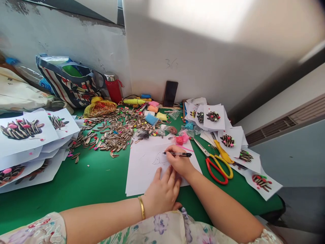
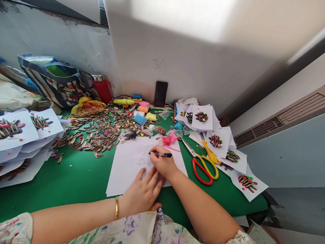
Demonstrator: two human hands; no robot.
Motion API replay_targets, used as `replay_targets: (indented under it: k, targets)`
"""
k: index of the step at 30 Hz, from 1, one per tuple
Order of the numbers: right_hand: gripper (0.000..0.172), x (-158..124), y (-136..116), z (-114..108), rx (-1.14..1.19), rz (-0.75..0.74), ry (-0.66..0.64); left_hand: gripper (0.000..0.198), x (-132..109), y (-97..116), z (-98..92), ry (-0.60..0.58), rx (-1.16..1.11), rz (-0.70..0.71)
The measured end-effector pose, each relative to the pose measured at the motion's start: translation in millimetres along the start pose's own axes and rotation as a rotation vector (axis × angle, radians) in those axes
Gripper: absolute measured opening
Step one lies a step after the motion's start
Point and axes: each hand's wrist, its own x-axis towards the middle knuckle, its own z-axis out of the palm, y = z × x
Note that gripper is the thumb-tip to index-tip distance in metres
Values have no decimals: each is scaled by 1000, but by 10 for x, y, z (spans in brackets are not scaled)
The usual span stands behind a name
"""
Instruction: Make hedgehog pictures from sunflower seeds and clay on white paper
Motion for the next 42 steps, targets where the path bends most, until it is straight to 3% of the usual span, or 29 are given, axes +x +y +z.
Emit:
replay_targets:
  k: [10, 36, 42]
  targets:
    - [12, -13, -45, 8, -79, -11, -33, 76, 13, 5, 12, 12, 2, -5]
    - [12, 11, 4, -66, -14, -11, 24, 73, -4, -9, 32, 5, 10, 7]
    - [13, -32, -32, -51, -43, 6, -22, 77, 2, 1, 3, 7, 11, -5]
